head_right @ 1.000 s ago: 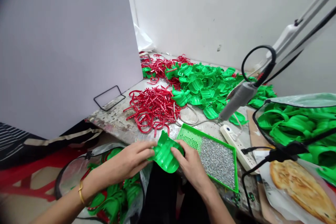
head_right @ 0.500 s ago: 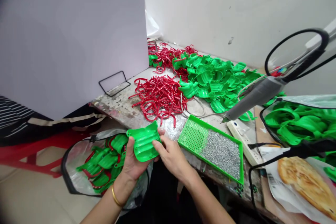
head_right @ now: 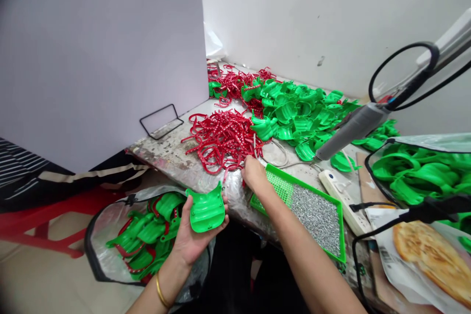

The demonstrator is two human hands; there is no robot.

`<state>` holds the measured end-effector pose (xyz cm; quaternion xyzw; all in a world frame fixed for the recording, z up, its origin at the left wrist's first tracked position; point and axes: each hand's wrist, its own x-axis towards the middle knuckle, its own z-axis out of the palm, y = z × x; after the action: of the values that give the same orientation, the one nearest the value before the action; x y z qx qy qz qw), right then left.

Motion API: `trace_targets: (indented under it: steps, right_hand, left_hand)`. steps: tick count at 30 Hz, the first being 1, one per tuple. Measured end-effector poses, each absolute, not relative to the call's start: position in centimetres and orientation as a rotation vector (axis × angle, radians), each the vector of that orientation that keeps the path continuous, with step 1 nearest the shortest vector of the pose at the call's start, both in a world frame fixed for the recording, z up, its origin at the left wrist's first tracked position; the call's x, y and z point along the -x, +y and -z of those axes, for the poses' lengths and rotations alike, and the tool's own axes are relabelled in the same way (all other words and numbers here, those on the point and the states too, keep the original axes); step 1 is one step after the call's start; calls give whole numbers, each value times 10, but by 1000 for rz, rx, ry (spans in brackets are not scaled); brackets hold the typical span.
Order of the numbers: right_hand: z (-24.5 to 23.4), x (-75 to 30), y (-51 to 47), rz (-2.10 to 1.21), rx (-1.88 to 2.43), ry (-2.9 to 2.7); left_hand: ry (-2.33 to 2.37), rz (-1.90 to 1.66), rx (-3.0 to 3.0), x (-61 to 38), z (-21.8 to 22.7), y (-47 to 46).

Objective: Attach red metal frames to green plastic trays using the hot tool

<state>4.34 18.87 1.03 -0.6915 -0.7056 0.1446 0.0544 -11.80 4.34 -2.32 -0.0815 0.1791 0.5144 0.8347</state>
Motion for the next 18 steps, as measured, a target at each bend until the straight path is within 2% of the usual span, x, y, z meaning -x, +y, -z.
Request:
trace_targets:
  steps: [6,14,18]
  right_hand:
    - [-44,-44,177,-175,2163,-2126]
    - [-60,-73,175,90,2186,-1882]
    - [-67,-87,155,-13,2047,-1680]
  left_hand:
    - [496,-1172,115,115,26,53]
    - [484,-1183,90,98,24,54]
    - [508,-1233,25,89,17,59]
